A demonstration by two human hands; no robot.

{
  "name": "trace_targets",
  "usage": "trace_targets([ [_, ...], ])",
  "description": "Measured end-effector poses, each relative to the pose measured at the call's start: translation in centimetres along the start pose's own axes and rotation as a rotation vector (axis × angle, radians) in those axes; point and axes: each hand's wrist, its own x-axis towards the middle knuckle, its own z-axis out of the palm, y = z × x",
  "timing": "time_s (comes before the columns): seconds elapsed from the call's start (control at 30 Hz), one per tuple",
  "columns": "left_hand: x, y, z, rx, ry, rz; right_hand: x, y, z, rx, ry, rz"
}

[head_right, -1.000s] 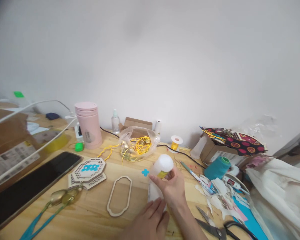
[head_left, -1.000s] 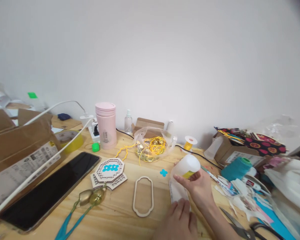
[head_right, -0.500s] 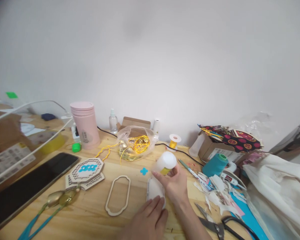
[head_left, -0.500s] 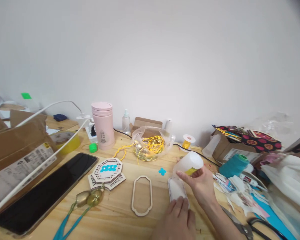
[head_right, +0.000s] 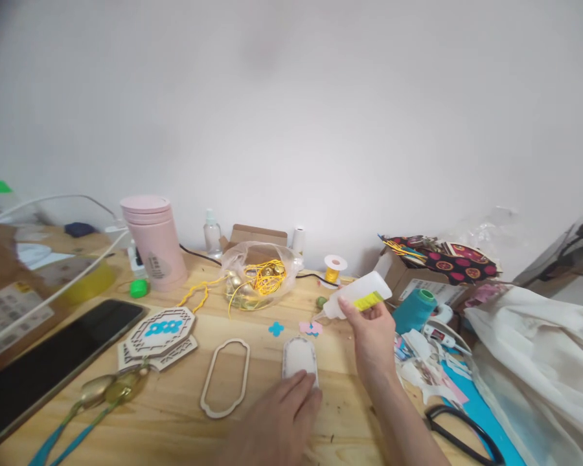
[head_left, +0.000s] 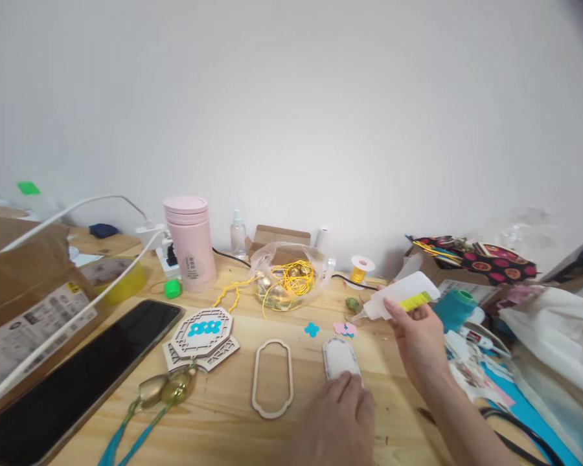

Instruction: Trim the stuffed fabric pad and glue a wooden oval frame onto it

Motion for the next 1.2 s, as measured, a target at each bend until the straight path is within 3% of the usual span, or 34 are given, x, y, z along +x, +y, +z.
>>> trace_targets([
  [0.13,-0.3,0.0,-1.6,-0.074,-0.067,-0.058,0.3,-1.4,-0.1,-0.029,-0.173,0.051],
  [0.27,-0.2,-0.1,-1.2,-0.007,-0.113,-0.097,-0.2,-1.0,0.5,-0.225,-0.324,0.028],
  [0.4,0.3,-0.3,0.1,0.12,-0.087,-0.08,-0.9,0.1,1.4,-0.274,-0.313,-0.003],
  [0.53,0.5,-0.4,0.8,0.199,0.026,-0.043,-1.6,0.0,2.2,-0.268,-0.313,-0.001],
  [0.77,0.4,-0.7,1.7,0.148,0.135,-0.064,-1.8,-0.3,2.7,-0.382,-0.242,-0.018],
  [1.2,0.1,-0.8,2.0,0.146,0.131,-0.043,-2.1,-0.2,2.4,-0.471,-0.265,-0.121],
])
